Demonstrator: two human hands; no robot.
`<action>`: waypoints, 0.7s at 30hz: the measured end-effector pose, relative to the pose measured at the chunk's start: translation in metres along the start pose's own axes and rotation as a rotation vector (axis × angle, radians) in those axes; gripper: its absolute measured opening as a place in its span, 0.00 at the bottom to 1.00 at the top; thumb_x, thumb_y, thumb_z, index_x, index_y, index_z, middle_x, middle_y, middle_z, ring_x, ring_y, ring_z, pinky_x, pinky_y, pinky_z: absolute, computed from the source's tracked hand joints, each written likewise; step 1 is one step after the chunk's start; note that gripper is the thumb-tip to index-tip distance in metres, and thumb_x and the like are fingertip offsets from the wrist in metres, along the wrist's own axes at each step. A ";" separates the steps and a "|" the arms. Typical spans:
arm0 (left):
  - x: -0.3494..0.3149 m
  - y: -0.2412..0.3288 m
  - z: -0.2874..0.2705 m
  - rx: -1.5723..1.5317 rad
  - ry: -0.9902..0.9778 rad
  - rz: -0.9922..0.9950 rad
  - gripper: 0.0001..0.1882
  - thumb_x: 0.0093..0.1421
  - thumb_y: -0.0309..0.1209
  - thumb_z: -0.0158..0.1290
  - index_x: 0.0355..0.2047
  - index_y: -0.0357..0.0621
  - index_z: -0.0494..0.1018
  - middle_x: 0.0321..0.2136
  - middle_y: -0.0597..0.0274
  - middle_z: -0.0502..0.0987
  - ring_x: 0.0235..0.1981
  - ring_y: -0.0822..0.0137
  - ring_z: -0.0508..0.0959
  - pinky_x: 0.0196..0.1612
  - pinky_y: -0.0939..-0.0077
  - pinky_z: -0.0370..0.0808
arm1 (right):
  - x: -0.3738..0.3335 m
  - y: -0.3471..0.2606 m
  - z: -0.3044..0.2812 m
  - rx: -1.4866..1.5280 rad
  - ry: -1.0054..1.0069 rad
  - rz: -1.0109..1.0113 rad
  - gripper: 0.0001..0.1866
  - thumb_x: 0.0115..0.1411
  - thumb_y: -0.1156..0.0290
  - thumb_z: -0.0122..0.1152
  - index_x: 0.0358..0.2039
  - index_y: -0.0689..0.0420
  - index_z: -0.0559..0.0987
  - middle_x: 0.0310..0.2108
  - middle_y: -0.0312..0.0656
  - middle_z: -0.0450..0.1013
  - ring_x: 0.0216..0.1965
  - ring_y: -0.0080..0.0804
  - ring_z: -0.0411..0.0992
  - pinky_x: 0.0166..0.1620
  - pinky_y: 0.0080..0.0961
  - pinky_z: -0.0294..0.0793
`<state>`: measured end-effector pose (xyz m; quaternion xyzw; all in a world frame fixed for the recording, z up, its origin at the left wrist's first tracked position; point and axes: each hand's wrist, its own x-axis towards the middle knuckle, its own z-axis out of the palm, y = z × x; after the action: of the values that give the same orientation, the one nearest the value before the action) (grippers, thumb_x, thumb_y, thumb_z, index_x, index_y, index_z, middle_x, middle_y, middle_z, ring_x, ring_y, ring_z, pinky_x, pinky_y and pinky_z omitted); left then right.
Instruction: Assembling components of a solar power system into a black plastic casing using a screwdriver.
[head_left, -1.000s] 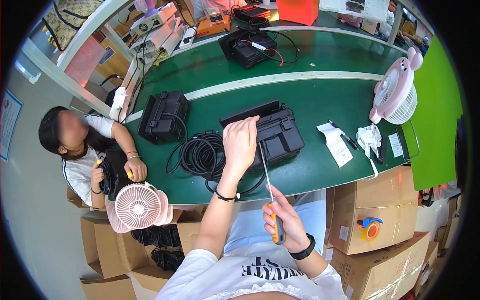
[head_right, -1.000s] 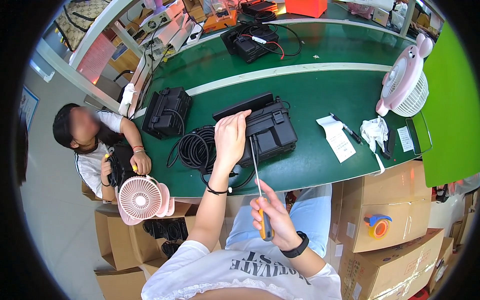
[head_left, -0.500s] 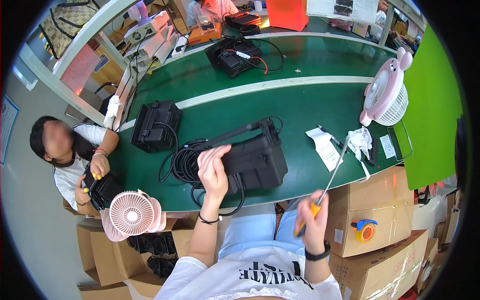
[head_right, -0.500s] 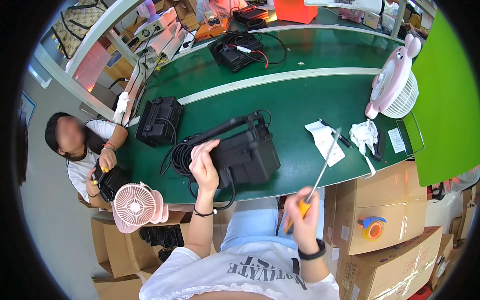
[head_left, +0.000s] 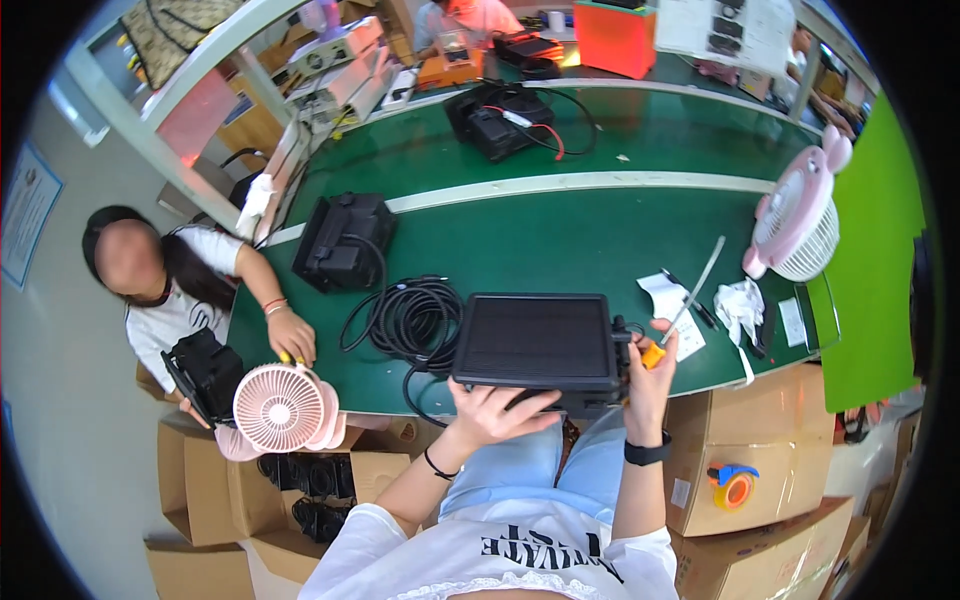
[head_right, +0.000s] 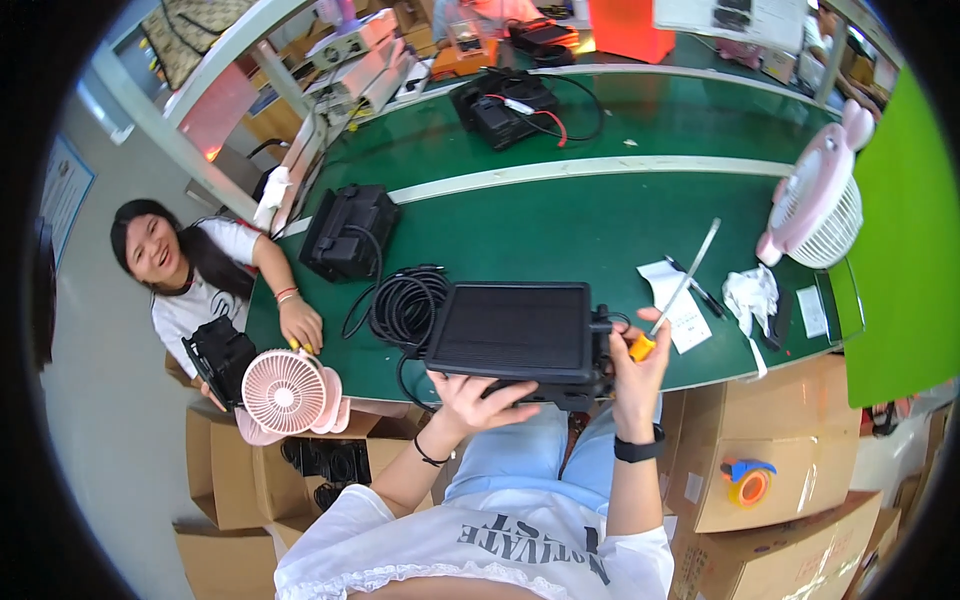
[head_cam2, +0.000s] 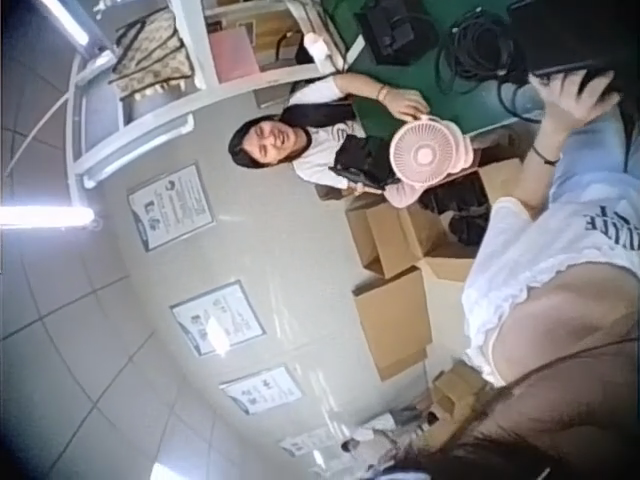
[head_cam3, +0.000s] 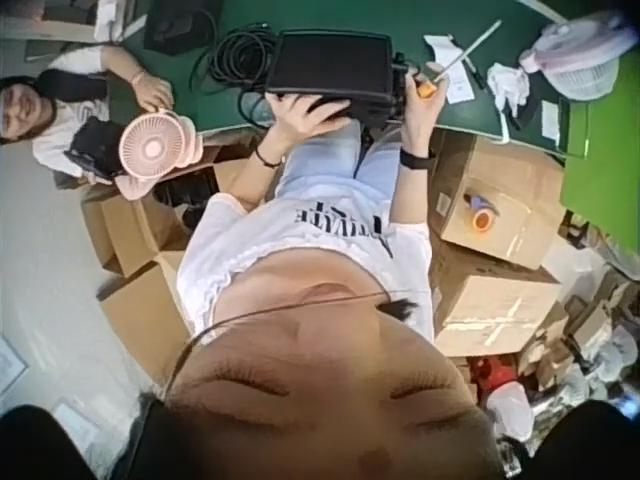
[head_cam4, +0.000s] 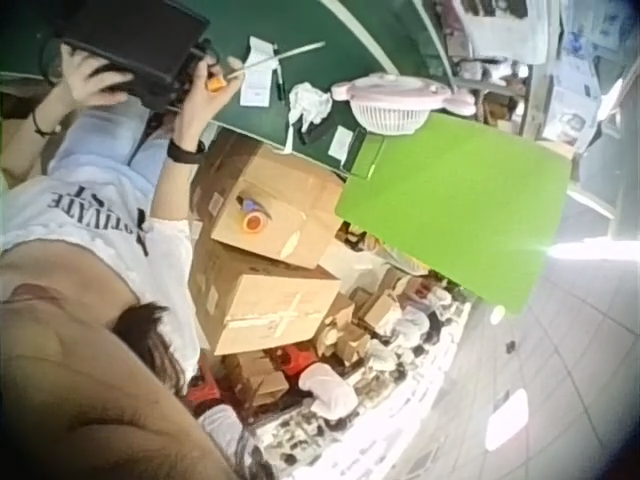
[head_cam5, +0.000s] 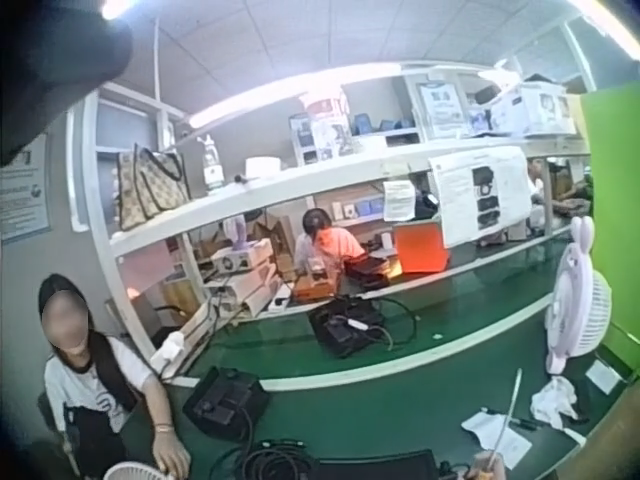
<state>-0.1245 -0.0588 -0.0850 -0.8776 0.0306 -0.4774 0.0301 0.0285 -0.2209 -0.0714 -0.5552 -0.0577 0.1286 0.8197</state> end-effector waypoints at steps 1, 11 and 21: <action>-0.001 0.003 -0.003 -0.006 -0.050 -0.019 0.20 0.45 0.56 0.65 0.40 0.76 0.82 0.42 0.75 0.73 0.51 0.62 0.72 0.60 0.43 0.56 | 0.001 -0.001 -0.001 -0.020 -0.018 -0.026 0.22 0.62 0.82 0.60 0.52 0.49 0.65 0.34 0.33 0.74 0.26 0.13 0.68 0.23 0.09 0.64; 0.023 -0.027 0.003 0.177 -0.094 -0.248 0.25 0.44 0.40 0.66 0.46 0.70 0.80 0.48 0.67 0.74 0.46 0.63 0.72 0.54 0.53 0.57 | 0.020 0.026 0.013 -0.141 0.006 -0.028 0.16 0.66 0.70 0.59 0.52 0.56 0.73 0.50 0.36 0.71 0.34 0.14 0.68 0.25 0.11 0.70; 0.079 -0.131 0.076 0.618 -0.090 -0.774 0.27 0.50 0.43 0.64 0.52 0.62 0.75 0.57 0.65 0.68 0.61 0.57 0.63 0.59 0.42 0.54 | 0.016 0.048 -0.011 -0.091 -0.055 -0.070 0.06 0.68 0.74 0.53 0.44 0.59 0.72 0.44 0.40 0.73 0.28 0.16 0.68 0.22 0.13 0.71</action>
<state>-0.0142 0.0671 -0.0496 -0.7945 -0.4417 -0.4018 0.1106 0.0390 -0.2091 -0.1208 -0.5858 -0.1054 0.1122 0.7957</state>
